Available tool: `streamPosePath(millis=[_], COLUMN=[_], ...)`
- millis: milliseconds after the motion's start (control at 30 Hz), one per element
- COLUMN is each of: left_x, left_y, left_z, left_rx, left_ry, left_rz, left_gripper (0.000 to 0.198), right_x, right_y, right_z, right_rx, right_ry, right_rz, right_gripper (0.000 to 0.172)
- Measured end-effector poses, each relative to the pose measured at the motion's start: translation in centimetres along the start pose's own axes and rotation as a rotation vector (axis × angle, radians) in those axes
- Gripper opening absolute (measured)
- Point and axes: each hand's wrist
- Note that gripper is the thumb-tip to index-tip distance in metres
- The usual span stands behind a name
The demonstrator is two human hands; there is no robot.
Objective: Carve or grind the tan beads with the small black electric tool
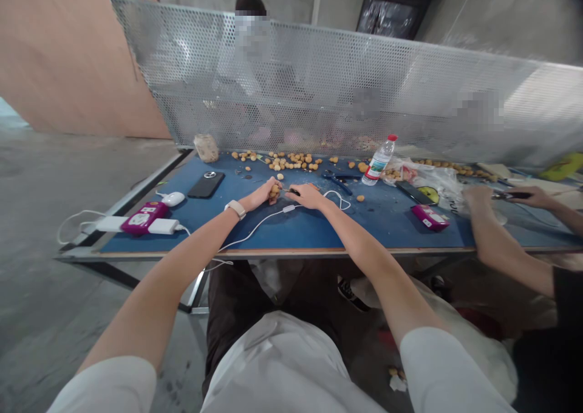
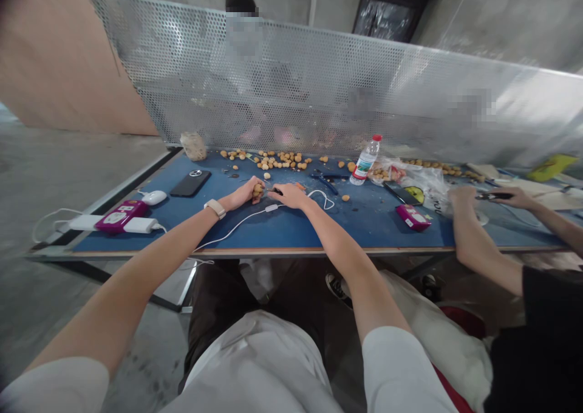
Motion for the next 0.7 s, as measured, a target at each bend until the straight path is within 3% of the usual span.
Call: streamPosePath(millis=[233, 700], left_x=[0.32, -0.62], left_y=[0.16, -0.18], left_z=[0.13, -0.28], left_rx=[0.020, 0.039], left_ry=[-0.005, -0.011], left_rz=[0.008, 0.066], left_gripper=[0.068, 0.061], right_x=[0.51, 0.48], right_y=[-0.20, -0.41], right_z=[0.03, 0.13], right_rx=[0.011, -0.012], right_ry=[0.007, 0.030], right_rz=[-0.009, 0.041], right_gripper=[0.042, 0.046])
Point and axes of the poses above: each hand's wrist, its own z-axis towards the middle knuckle, its own y-axis out of the back of the hand, x = y × z
